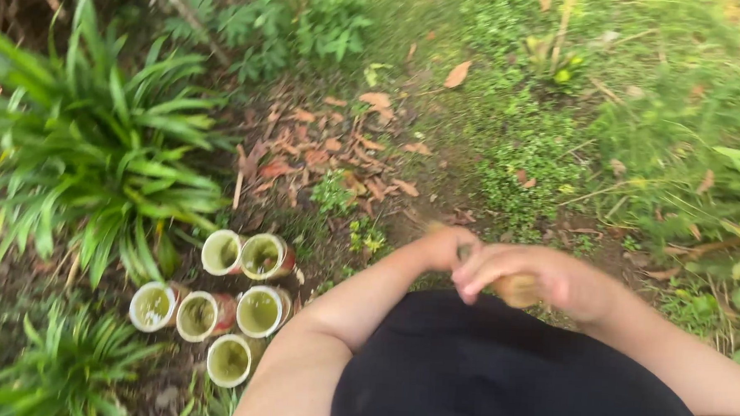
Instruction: Sweeping leaves and debris in a garden using a hand broom
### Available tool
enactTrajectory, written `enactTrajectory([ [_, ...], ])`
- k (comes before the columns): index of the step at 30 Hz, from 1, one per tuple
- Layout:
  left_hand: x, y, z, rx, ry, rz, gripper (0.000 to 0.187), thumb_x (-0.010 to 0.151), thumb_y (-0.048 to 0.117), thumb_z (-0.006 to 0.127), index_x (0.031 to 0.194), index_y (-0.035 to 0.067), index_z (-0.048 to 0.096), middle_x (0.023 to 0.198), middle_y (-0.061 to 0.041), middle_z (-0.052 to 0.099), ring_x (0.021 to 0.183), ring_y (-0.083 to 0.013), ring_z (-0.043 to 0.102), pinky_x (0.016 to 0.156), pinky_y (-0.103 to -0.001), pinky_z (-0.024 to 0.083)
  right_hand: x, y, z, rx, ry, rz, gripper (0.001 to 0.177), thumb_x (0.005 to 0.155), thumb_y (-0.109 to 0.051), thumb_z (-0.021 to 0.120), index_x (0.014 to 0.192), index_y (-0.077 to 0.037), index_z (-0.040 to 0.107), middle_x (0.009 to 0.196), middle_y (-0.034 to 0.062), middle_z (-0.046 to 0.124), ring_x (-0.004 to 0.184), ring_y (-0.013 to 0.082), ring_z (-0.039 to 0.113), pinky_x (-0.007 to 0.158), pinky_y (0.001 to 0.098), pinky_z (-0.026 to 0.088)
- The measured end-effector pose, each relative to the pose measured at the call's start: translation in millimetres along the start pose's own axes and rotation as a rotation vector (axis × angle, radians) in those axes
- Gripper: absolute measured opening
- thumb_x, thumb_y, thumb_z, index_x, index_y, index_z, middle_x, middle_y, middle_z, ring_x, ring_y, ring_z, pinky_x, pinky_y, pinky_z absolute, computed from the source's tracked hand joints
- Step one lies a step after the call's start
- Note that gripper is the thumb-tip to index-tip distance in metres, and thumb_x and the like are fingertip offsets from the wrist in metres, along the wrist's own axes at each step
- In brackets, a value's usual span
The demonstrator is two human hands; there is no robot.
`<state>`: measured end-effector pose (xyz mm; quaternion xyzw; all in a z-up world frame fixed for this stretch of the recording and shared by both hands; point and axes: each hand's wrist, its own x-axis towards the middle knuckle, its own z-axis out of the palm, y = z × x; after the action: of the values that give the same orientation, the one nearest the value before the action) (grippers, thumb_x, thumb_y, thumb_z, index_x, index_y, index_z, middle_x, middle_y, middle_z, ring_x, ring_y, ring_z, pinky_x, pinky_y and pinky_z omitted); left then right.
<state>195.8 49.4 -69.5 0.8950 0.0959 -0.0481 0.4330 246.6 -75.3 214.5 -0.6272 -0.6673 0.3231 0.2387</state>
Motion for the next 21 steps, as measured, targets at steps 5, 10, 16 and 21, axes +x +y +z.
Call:
enactTrajectory([
  [5, 51.0, -70.3, 52.3, 0.233, -0.082, -0.097, 0.056, 0.055, 0.038, 0.071, 0.107, 0.031, 0.053, 0.106, 0.005, 0.055, 0.105, -0.0137, 0.049, 0.091, -0.029, 0.04, 5.4, 37.2, 20.8, 0.248, -0.088, -0.227, 0.033, 0.064, -0.041, 0.071, 0.081, -0.015, 0.058, 0.077, 0.002, 0.061, 0.072, 0.018, 0.058, 0.066, 0.0312, 0.046],
  [10, 43.7, -129.6, 7.4, 0.506, -0.179, -0.252, 0.069, 0.061, 0.042, 0.07, 0.123, 0.032, 0.043, 0.128, 0.001, 0.045, 0.122, -0.0152, 0.036, 0.103, -0.031, 0.031, 12.7, 116.1, 36.4, 0.476, 0.152, -0.151, 0.02, 0.068, -0.025, 0.073, 0.067, -0.011, 0.059, 0.076, 0.003, 0.063, 0.073, 0.0176, 0.06, 0.069, 0.0303, 0.046],
  [16, 61.6, -6.7, -62.2, 0.476, -0.113, -0.4, 0.028, 0.059, 0.031, 0.06, 0.087, 0.032, 0.061, 0.094, 0.008, 0.06, 0.098, -0.0149, 0.055, 0.089, -0.035, 0.045, -35.6, 160.2, -1.5, 0.529, 0.304, -0.132, 0.014, 0.07, -0.016, 0.07, 0.065, -0.01, 0.058, 0.085, 0.0059, 0.065, 0.098, 0.0255, 0.056, 0.088, 0.0421, 0.036],
  [21, 123.7, 91.5, -34.8, 0.34, -0.017, -0.156, 0.018, 0.067, 0.046, 0.06, 0.083, 0.039, 0.057, 0.084, 0.018, 0.058, 0.092, -0.0065, 0.056, 0.089, -0.033, 0.041, -76.0, 120.7, -73.9, 0.435, 0.584, -0.046, 0.018, 0.069, -0.02, 0.067, 0.06, -0.008, 0.058, 0.072, 0.0071, 0.064, 0.088, 0.0262, 0.06, 0.089, 0.0456, 0.038],
])
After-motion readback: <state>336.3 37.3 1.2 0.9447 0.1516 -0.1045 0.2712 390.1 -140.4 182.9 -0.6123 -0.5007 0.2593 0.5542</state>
